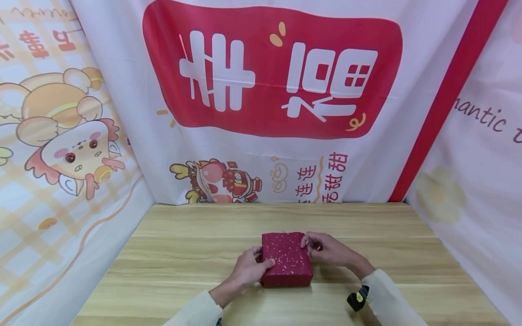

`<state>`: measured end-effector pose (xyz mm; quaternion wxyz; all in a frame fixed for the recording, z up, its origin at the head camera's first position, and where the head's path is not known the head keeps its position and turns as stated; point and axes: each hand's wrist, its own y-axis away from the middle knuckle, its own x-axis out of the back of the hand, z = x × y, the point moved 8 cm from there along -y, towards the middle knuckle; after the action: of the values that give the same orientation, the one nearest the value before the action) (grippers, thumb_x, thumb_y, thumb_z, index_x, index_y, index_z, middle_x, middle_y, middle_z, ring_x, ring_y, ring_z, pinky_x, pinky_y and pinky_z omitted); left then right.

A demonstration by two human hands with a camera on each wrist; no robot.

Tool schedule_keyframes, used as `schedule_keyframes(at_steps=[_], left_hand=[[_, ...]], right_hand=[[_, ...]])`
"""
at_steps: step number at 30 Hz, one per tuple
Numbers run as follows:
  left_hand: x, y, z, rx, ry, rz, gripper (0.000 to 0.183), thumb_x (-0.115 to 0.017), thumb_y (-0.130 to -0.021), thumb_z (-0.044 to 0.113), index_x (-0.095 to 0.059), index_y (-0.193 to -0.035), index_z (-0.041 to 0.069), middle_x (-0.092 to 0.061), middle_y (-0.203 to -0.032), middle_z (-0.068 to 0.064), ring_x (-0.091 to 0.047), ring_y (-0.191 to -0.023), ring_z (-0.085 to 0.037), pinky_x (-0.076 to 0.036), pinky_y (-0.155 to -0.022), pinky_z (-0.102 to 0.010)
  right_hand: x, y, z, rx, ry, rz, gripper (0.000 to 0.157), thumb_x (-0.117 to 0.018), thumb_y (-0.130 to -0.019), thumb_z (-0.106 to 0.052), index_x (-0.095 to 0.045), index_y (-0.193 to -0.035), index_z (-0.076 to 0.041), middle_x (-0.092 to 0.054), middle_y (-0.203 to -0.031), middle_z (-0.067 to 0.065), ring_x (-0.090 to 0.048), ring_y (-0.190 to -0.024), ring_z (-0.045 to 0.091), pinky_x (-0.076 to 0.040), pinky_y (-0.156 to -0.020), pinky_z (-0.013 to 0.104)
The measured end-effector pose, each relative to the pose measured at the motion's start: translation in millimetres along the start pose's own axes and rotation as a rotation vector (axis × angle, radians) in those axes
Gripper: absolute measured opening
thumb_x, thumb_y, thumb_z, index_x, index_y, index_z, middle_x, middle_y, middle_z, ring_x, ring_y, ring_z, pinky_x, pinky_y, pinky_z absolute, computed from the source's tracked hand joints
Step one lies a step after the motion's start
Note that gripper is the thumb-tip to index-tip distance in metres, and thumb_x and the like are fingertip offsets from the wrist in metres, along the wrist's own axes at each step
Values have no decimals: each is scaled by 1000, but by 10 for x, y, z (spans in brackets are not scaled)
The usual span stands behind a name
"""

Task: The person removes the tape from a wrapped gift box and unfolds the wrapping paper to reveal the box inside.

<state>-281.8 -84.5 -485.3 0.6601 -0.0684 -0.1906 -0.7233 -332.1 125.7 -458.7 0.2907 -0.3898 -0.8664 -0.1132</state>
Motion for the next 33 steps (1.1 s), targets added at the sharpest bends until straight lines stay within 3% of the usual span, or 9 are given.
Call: schedule_keyframes(at_steps=[7,15,24,29,33], left_hand=[[-7,-7,1,5,-9,1,64,-70,-88,22,-45,-142,-2,-55,-138,-25,-65,-109,-29,-50,-103,-53],[-1,2,8,5,-6,-6,64,-70,-88,21,-45,-141,-3,-56,-137,-26,-66,-107,-29,-51,-101,-52],[-8,-5,1,3,-9,-7,64,-70,-88,22,-45,-141,-2,-55,-138,-25,-66,-107,-28,-50,-102,-53],[-6,-8,-2,0,-6,-8,64,-70,-88,22,-45,-141,-3,-55,-138,-25,-65,-110,-30,-49,-104,-54],[-4,-10,-3,3,-8,-10,64,-70,-88,22,-44,-142,-3,-55,-139,-25,-64,-112,-31,-49,-104,-54]], right_hand=[[5,8,-7,-10,12,-5,11,-58,-92,-4,-62,-94,-15,-61,-89,2,-56,-84,17,-53,-72,25],[15,14,24,-12,-49,8,16,-61,-93,-8,-60,-108,-13,-61,-97,6,-58,-89,15,-54,-78,25],[23,14,27,-24,-25,21,5,-61,-97,-20,-64,-98,-15,-65,-93,4,-60,-87,19,-54,-75,23],[-24,20,-21,-22,28,-13,9,-55,-100,-21,-59,-96,-15,-63,-91,11,-60,-85,24,-56,-73,29],[-83,31,-23,-54,10,-51,14,-47,-103,-20,-53,-96,-11,-58,-91,16,-57,-86,33,-55,-73,35]])
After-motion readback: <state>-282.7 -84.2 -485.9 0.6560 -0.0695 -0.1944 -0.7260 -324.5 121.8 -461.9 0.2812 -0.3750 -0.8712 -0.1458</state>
